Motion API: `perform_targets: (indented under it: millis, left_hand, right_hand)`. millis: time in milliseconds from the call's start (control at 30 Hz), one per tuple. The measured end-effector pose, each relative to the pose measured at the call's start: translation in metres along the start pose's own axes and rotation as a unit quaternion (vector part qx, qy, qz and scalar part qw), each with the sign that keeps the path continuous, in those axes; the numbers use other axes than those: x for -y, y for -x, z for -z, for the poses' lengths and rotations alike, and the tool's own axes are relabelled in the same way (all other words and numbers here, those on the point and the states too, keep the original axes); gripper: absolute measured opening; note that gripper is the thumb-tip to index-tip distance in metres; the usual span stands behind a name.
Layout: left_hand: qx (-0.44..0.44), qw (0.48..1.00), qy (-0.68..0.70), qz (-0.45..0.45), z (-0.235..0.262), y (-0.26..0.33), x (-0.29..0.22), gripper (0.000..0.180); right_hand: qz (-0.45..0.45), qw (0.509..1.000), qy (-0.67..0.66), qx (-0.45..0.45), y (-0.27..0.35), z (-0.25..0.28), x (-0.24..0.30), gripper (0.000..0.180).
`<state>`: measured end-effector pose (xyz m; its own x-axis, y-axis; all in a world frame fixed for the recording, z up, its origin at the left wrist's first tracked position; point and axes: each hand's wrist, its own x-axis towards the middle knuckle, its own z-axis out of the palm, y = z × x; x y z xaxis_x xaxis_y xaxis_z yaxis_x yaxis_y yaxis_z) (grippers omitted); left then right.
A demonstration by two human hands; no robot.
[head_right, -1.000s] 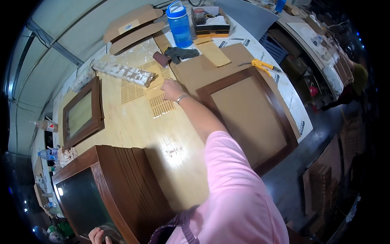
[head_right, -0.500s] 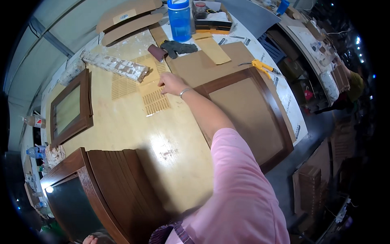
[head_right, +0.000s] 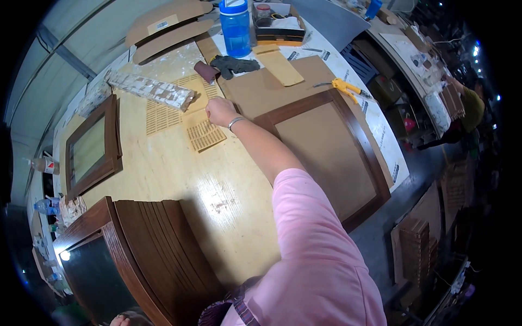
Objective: The person pours liquid onto a cloth and wipes the glass and wooden frame of a cabinet door. They then use a small wooden block and the cloth to clean the corners and edges of the glass before picking up the door and placing it aside.
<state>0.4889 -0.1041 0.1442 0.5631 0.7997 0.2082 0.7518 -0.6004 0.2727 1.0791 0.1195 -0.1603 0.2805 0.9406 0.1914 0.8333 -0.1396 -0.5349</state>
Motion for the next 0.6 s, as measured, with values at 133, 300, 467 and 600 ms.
perform_targets:
  millis: [133,300,467,600]
  left_hand:
    - [-0.001,1.000,0.004,0.007,0.000,0.002,0.000,0.024]
    - [0.003,1.000,-0.001,0.011,0.001,-0.001,-0.003,0.024]
    - [-0.002,1.000,-0.002,0.013,0.000,-0.002,-0.006,0.024]
    - [-0.004,1.000,0.002,0.014,0.000,-0.002,-0.007,0.023]
  right_hand:
    - [-0.056,0.996,0.011,0.061,-0.005,0.009,0.011,0.010]
    - [-0.075,0.990,0.078,0.086,-0.020,0.008,0.018,0.011]
    - [-0.087,0.980,0.122,0.132,-0.032,0.004,0.024,0.019]
    - [-0.088,0.973,0.133,0.165,-0.033,0.012,0.032,0.025]
